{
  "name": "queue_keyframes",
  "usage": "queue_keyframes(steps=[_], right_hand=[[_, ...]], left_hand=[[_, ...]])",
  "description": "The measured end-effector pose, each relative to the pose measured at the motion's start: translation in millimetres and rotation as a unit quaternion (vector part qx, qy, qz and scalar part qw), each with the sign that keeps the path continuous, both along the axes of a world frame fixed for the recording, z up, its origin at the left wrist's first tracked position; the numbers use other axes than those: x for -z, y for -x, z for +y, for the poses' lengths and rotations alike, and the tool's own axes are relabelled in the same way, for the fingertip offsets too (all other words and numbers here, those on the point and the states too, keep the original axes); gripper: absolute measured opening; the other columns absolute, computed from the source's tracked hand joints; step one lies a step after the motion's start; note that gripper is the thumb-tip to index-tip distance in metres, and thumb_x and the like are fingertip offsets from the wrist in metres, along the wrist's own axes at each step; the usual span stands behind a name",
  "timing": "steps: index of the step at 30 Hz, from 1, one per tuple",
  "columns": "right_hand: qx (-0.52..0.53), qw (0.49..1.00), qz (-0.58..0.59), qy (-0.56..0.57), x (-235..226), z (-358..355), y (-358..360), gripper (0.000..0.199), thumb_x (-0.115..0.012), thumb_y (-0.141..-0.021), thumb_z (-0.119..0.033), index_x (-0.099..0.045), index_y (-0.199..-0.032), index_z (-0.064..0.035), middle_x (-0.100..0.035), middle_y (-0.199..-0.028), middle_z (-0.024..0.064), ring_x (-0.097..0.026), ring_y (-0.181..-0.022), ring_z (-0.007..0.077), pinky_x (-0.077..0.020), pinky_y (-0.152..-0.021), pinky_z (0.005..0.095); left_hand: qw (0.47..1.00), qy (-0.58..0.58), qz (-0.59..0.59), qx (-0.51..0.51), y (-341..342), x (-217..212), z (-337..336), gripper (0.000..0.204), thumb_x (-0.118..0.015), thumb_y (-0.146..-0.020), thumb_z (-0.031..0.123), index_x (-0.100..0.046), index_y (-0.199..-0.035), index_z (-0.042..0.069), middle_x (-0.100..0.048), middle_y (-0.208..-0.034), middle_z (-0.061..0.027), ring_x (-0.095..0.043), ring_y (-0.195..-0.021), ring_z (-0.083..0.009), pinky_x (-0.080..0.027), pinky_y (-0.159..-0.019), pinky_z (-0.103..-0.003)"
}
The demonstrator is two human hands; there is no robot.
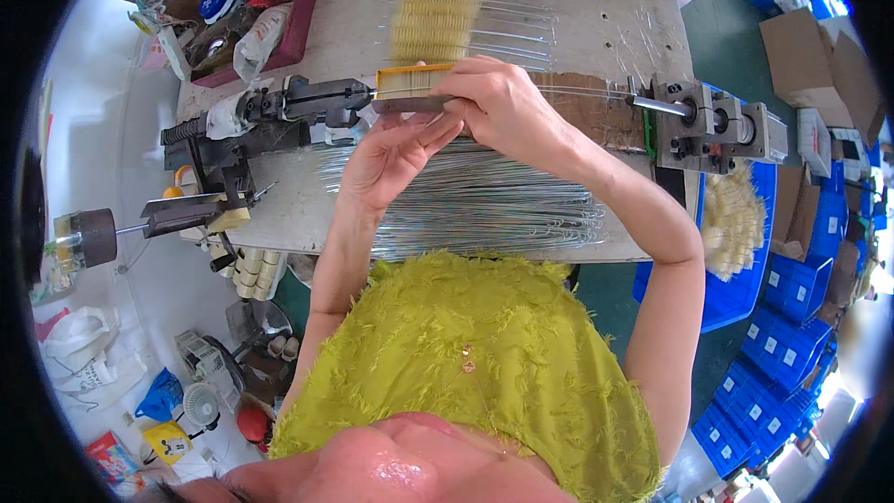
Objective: The person fastens a strap around their waist. The person then manufactures wire brushes by placing bristles and metal wires into a twisting machine and leveling the fibers with a metal tool.
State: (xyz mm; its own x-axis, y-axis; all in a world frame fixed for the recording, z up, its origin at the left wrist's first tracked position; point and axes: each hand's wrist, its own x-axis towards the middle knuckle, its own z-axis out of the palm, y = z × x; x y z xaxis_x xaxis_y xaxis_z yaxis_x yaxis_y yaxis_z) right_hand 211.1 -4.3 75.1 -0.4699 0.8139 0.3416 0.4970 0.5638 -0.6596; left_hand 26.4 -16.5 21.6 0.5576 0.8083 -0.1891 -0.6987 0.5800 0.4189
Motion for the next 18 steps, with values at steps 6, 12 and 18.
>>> queue_keyframes(steps=[6,12,18], right_hand=[[0.015,0.996,-0.007,0.089,-15.6,19.3,-26.5,0.021,-0.062,-0.075,-0.003,-0.064,-0.095,0.0005,-0.061,-0.085,0.0118,-0.059,-0.074,0.0233,-0.0474,-0.066,0.0300],[0.034,0.998,-0.037,0.038,-5.0,11.5,-41.0,0.018,-0.061,-0.077,-0.004,-0.063,-0.094,0.0016,-0.061,-0.083,0.0115,-0.060,-0.074,0.0238,-0.0468,-0.066,0.0307],[0.217,0.966,-0.107,0.086,-40.5,-42.2,-78.5,0.044,-0.055,-0.080,-0.005,-0.047,-0.123,-0.0067,-0.060,-0.071,0.0140,-0.060,-0.066,0.0330,-0.0465,-0.062,0.0411]], left_hand=[[1.000,-0.013,0.004,0.006,0.7,-10.5,1.2,0.058,-0.059,-0.078,-0.002,-0.034,-0.131,0.001,-0.052,-0.122,-0.0166,-0.052,-0.114,-0.0322,-0.038,-0.102,-0.041],[0.999,0.023,-0.003,0.022,-0.4,-7.0,5.3,0.061,-0.057,-0.078,-0.004,-0.034,-0.133,0.007,-0.048,-0.126,-0.0193,-0.049,-0.116,-0.0370,-0.034,-0.105,-0.043],[0.995,0.077,-0.051,0.036,4.0,-7.5,11.9,0.064,-0.054,-0.077,-0.006,-0.034,-0.135,0.012,-0.045,-0.130,-0.0207,-0.048,-0.117,-0.0381,-0.031,-0.107,-0.046]])
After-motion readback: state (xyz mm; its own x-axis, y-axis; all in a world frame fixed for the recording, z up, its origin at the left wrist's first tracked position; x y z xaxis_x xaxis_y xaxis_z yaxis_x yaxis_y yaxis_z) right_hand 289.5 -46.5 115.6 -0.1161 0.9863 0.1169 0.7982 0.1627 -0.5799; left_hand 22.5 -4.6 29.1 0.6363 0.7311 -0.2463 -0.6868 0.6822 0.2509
